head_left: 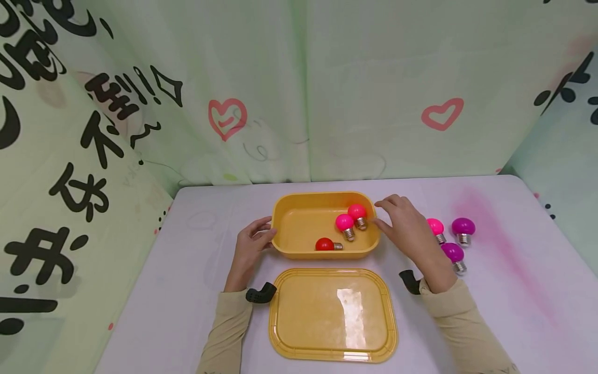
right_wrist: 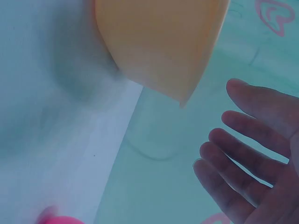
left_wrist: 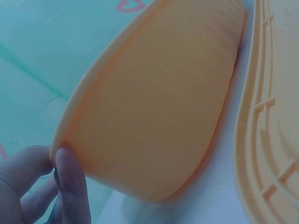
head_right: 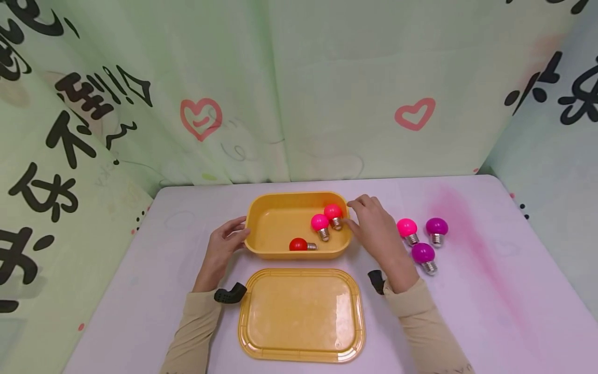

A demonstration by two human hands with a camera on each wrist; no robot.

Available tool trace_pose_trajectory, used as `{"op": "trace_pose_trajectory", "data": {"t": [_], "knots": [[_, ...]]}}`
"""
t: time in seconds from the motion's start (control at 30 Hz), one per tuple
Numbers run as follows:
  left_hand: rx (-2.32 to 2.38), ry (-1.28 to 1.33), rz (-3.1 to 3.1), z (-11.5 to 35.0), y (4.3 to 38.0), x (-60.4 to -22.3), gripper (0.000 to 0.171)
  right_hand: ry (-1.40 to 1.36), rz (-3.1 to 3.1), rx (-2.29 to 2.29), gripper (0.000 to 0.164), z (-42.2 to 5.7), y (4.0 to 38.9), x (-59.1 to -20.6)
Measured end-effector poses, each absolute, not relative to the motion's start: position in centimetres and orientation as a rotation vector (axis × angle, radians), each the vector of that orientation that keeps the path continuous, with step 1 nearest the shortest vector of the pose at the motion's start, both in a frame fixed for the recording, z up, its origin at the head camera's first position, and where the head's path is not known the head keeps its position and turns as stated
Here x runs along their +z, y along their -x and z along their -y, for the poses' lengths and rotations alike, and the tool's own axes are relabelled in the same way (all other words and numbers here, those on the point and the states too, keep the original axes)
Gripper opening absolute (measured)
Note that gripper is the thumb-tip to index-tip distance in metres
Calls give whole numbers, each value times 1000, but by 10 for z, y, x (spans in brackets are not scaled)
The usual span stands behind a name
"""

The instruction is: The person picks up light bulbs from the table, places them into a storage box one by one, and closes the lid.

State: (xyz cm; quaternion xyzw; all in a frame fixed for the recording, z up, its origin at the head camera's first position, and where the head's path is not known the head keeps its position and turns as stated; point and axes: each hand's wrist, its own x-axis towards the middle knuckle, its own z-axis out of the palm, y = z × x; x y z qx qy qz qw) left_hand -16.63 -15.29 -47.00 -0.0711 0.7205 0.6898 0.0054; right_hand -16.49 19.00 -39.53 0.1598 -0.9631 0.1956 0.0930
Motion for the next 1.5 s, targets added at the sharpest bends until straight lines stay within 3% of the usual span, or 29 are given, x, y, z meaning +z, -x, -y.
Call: {"op": "trace_pose_trajectory", "data": {"t": [1.5], "knots": [[2164,245,-2231,153,168,-471,40,-351,2970,517,47,-286,159,-404]]}}
